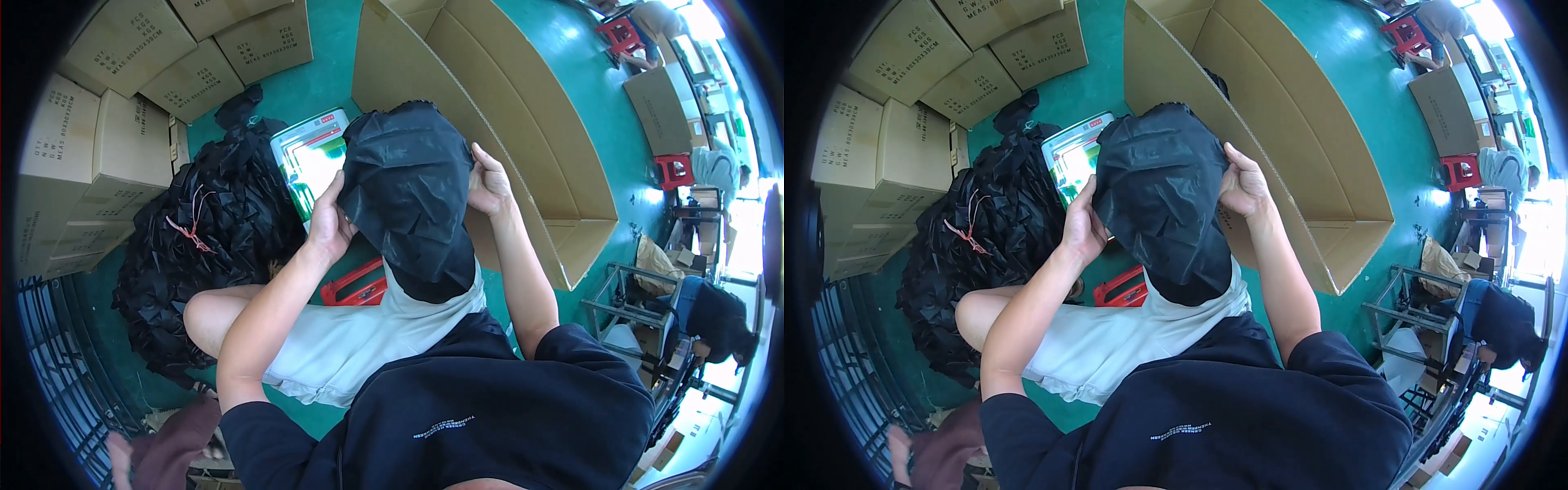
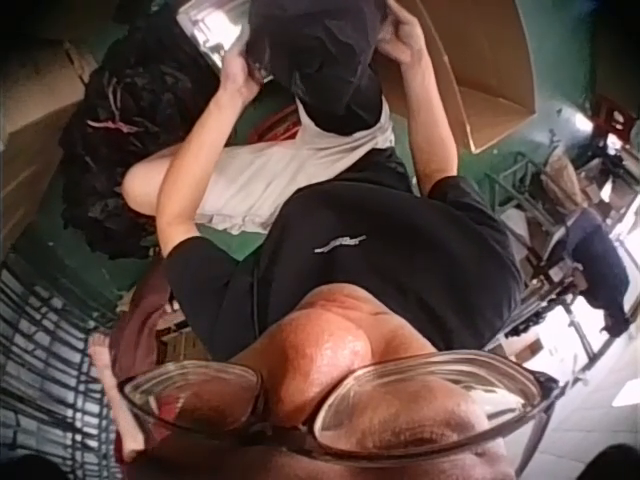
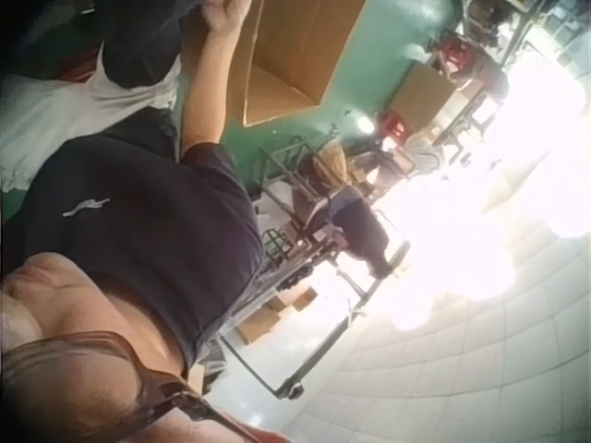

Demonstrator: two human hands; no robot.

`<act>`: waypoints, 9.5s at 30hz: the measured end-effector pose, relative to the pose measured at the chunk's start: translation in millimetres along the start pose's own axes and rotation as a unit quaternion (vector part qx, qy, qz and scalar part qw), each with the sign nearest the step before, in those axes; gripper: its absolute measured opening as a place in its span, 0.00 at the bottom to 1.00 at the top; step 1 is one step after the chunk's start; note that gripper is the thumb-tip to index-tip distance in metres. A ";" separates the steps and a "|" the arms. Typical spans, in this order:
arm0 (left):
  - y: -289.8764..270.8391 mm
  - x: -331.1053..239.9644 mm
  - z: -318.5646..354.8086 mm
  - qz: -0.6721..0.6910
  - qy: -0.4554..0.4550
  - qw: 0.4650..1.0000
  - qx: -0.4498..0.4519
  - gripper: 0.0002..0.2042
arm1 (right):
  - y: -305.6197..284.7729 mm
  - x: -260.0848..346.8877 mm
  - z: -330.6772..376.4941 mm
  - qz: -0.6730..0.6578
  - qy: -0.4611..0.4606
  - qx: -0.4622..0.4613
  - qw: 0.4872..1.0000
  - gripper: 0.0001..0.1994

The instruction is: Checking, weighing, and packing black fabric covers into a large cardboard box.

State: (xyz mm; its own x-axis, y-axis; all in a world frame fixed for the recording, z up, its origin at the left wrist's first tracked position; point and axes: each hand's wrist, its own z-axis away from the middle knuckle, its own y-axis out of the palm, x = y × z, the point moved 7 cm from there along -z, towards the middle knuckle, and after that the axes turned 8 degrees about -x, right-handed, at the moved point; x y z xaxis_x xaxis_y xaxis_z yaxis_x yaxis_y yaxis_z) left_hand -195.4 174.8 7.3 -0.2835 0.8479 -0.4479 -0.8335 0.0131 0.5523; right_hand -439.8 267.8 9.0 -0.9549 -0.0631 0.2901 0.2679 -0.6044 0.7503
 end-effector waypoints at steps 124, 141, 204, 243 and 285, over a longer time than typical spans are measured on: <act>-190.1 -230.0 -157.6 -0.849 0.241 0.390 -0.264 0.08 | 129.0 -38.9 46.3 0.804 -0.474 -0.125 0.337 0.33; 50.8 -198.6 42.7 -0.099 0.304 0.903 0.287 0.06 | 151.7 -39.3 50.8 0.585 -0.457 -0.031 0.670 0.36; 85.5 -23.9 123.9 -0.525 0.568 0.614 -0.158 0.12 | 106.9 -17.5 59.0 0.498 -0.364 0.060 0.785 0.09; 44.8 -88.3 21.2 0.006 0.093 0.990 0.103 0.21 | 71.4 24.3 30.6 0.311 -0.287 -0.149 0.894 0.15; -31.9 -2.5 -1.9 -0.151 0.141 0.976 -0.075 0.09 | -23.6 -20.7 -12.8 0.335 -0.187 -0.138 0.913 0.20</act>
State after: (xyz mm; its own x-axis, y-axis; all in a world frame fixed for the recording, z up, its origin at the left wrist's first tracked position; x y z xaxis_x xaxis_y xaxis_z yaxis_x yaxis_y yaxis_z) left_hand -169.0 171.2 -10.5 -0.1156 0.6376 -0.7616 -0.9530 0.1450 0.2660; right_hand -427.9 273.2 -22.3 -0.4633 -0.2474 0.8510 0.6843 -0.7100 0.1662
